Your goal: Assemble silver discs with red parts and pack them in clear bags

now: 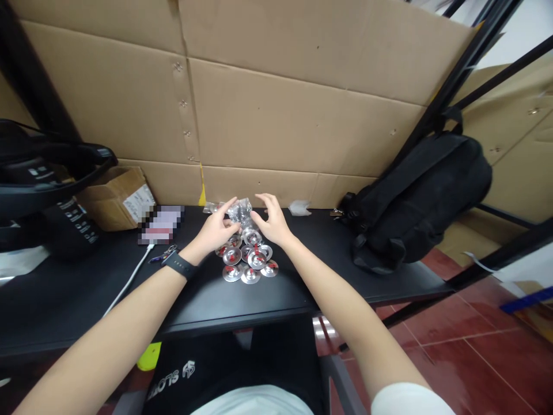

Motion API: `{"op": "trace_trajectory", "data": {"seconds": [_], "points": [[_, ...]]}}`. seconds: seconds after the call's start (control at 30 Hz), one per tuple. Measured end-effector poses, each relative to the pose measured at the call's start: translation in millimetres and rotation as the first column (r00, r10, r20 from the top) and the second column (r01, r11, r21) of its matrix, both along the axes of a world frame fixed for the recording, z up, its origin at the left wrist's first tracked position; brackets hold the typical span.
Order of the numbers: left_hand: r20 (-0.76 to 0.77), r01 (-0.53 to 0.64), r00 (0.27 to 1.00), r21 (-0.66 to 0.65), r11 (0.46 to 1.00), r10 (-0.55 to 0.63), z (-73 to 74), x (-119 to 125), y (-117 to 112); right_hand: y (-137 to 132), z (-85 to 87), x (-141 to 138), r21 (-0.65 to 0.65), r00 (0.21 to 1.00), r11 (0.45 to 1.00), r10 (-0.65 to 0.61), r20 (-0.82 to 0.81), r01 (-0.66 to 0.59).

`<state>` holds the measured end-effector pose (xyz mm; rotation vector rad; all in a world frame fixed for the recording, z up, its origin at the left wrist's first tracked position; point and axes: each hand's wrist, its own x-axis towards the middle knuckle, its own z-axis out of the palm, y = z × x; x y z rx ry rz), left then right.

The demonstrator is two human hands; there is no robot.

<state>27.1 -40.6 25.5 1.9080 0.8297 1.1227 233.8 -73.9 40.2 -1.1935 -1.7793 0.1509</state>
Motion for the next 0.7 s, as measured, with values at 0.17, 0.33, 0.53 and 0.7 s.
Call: {"op": "trace_trajectory", "data": {"seconds": [0.17,0.33,0.53,0.7], "points": [[0.06,-0.04,0.997,-0.01,0.999,0.04,-2.5,0.8,5.8,-15.2,2.9,-5.9,0.035,0.866,0.995,0.062,0.495,-0.091],[0.066,-0.013,0.998,0.012,1.0,0.012,-7.5,3.4,10.7,-5.9,-11.6,-15.5,0.107,0.809,0.994,-0.063,0.584,0.0],[0.002,0.0,1.0,0.068,0.998,0.0,-9.9,6.4,10.2,1.3,-7.1,-13.8,0.119,0.777,0.992,-0.105,0.621,0.039],[-0.006,-0.054,0.998,0.099,0.994,0.055,-9.8,2.1,14.2,15.6,8.1,45.1,0.101,0.849,0.964,-0.263,0.458,0.244]]}}
